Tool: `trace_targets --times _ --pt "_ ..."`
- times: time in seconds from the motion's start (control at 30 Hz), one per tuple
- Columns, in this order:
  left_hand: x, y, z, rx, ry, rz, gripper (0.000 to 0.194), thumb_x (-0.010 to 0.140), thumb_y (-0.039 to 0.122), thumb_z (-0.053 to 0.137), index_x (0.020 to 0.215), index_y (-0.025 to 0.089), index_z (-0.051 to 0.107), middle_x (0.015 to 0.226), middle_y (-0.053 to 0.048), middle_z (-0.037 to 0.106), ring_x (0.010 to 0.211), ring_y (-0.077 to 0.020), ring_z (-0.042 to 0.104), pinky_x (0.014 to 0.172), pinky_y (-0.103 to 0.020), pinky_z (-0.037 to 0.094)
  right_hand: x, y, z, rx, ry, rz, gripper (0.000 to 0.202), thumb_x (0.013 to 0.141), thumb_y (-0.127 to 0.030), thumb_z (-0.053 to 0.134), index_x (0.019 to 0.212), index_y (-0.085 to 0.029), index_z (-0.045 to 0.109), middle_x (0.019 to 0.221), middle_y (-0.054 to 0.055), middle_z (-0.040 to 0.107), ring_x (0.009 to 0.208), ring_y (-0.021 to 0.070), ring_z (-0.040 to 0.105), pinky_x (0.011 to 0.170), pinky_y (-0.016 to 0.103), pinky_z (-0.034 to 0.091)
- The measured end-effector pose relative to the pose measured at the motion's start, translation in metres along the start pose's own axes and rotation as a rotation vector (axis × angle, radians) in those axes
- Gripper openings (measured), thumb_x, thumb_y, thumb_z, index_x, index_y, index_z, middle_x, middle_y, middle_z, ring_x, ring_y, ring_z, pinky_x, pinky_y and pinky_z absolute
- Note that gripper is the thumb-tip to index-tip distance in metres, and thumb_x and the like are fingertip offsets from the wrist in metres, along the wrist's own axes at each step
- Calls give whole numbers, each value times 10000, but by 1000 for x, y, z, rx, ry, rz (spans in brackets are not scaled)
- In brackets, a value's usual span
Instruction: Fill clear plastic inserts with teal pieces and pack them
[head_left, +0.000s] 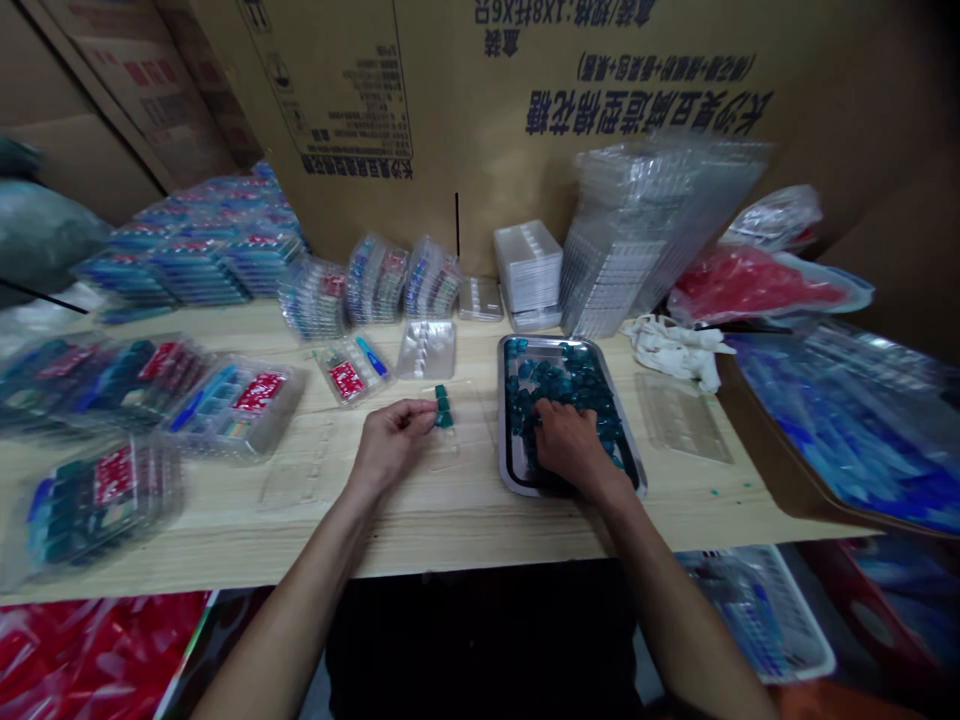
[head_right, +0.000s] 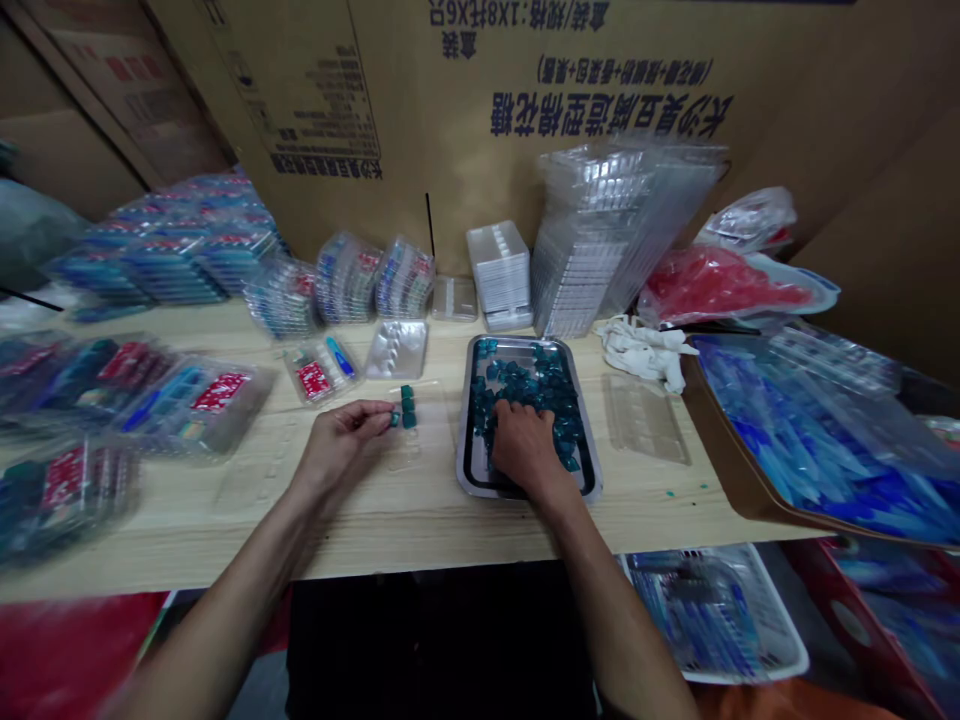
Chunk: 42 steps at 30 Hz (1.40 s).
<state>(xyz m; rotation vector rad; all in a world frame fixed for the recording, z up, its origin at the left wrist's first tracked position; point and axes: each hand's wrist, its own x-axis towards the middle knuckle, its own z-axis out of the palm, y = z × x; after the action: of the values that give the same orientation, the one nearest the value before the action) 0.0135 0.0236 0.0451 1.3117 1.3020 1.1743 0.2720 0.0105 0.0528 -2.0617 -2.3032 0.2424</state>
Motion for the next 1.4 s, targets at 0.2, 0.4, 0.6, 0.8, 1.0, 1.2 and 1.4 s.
trace_targets --times 0.2,0.4,0.6,0.8,1.0,1.2,1.4 --pt "-3 -15 15 758 -152 378 220 825 124 595 952 208 755 910 -68 718 839 -196 668 772 -300 521 0 -6 1 8 -4 -8 284 870 -114 457 1133 -147 558 1060 134 676 1004 299 607 828 390 309" --pt "-2 -27 17 840 -199 428 234 858 116 550 931 191 760 907 -75 695 821 -185 666 748 -285 523 1 3 11 225 191 88 220 857 -146 489 1072 -159 535 973 108 682 942 283 621 828 379 333" --pt "-18 3 30 432 26 269 259 859 239 605 1085 186 720 959 -72 709 813 -180 662 754 -289 520 -4 -8 10 614 425 -55 174 858 -211 486 1030 -187 493 855 52 645 798 219 618 743 323 391" --pt "-20 34 69 -399 -149 -290 382 719 369 804 1005 124 742 870 -71 749 705 -123 672 707 -224 536 -15 -40 6 694 446 -261 243 856 -161 478 1097 -178 501 896 60 636 840 219 609 759 332 416" --pt "-20 32 63 -620 -61 -432 311 571 218 898 832 107 769 851 -80 761 721 -123 688 728 -210 554 -15 -47 9 704 428 -328 303 871 -106 426 1143 -191 529 1040 85 669 933 221 625 839 359 432" --pt "-11 27 72 -540 -32 -330 249 621 237 869 818 123 767 845 -71 757 754 -147 690 763 -259 554 -5 -23 3 987 414 -190 217 880 -209 474 1088 -196 534 809 5 605 747 166 604 685 277 453" --pt "-4 39 111 -202 -131 0 227 786 297 732 980 188 778 955 -56 765 886 -203 679 828 -327 531 -15 -1 -15 863 449 -115 208 879 -232 471 1077 -197 524 792 -1 584 697 159 583 648 267 431"
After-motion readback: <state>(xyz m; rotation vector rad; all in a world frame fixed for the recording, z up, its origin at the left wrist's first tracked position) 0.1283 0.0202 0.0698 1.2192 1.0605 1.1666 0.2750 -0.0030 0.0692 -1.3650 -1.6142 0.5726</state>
